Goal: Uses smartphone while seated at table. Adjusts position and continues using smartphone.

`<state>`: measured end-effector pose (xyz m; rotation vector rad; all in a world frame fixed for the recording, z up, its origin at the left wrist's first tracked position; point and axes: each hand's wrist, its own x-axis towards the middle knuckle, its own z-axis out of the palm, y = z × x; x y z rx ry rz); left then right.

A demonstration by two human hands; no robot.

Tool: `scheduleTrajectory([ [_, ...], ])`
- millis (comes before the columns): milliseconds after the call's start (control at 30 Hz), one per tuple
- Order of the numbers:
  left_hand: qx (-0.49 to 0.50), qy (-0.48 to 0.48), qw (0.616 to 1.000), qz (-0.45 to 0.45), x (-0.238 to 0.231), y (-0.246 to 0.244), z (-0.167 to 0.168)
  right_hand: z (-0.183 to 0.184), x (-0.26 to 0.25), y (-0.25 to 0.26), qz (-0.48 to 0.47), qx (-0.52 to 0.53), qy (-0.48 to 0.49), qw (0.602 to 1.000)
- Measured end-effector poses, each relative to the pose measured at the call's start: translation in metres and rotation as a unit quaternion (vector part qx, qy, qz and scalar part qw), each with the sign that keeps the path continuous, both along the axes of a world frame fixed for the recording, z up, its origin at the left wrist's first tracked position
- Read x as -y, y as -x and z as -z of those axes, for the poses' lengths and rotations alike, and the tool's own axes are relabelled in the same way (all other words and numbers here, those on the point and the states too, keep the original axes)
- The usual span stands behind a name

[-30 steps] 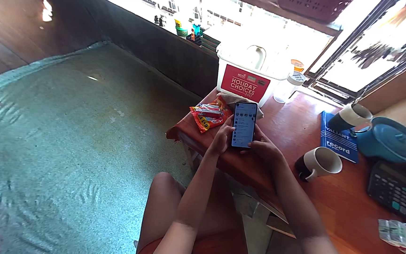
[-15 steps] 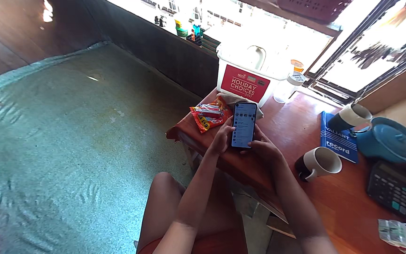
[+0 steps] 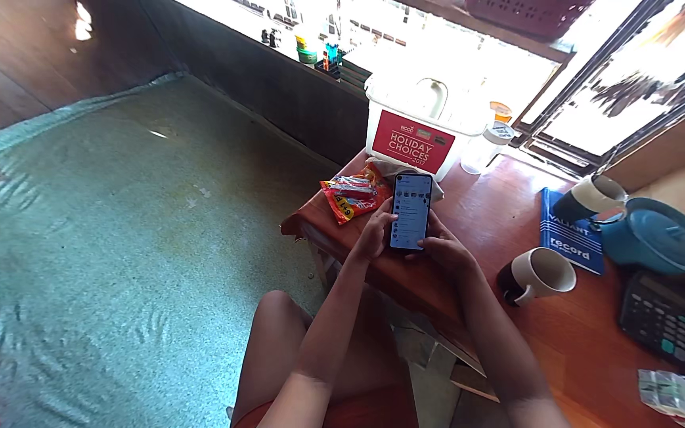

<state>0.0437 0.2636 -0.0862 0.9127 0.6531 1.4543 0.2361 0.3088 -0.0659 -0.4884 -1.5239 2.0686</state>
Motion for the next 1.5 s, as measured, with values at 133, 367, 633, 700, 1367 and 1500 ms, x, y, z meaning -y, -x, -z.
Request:
scheduleTrajectory([
  [133, -0.005, -0.001, 1.0, -0.005, 0.001, 0.0, -0.001, -0.002, 0.002, 0.001, 0.009, 0.003, 0.007, 1.0],
  [367, -0.012, -0.005, 1.0, 0.0, 0.001, 0.001, 0.0, -0.002, 0.003, 0.001, 0.004, -0.003, 0.005, 1.0],
  [633, -0.008, -0.002, 1.0, -0.002, 0.002, 0.0, -0.001, -0.004, 0.005, 0.001, 0.014, 0.007, 0.002, 1.0],
  [700, -0.004, -0.004, 1.0, 0.0, 0.002, 0.0, -0.001, -0.004, 0.005, 0.001, 0.013, 0.006, 0.002, 1.0],
  [1367, -0.218, -0.039, 0.971, -0.089, 0.011, -0.006, -0.002, -0.001, 0.012, 0.006, 0.069, 0.023, 0.006, 0.997],
  [1500, -0.22, -0.026, 0.967, -0.125, -0.001, -0.009, -0.002, -0.005, 0.012, 0.005, 0.065, -0.02, 0.009, 0.998],
])
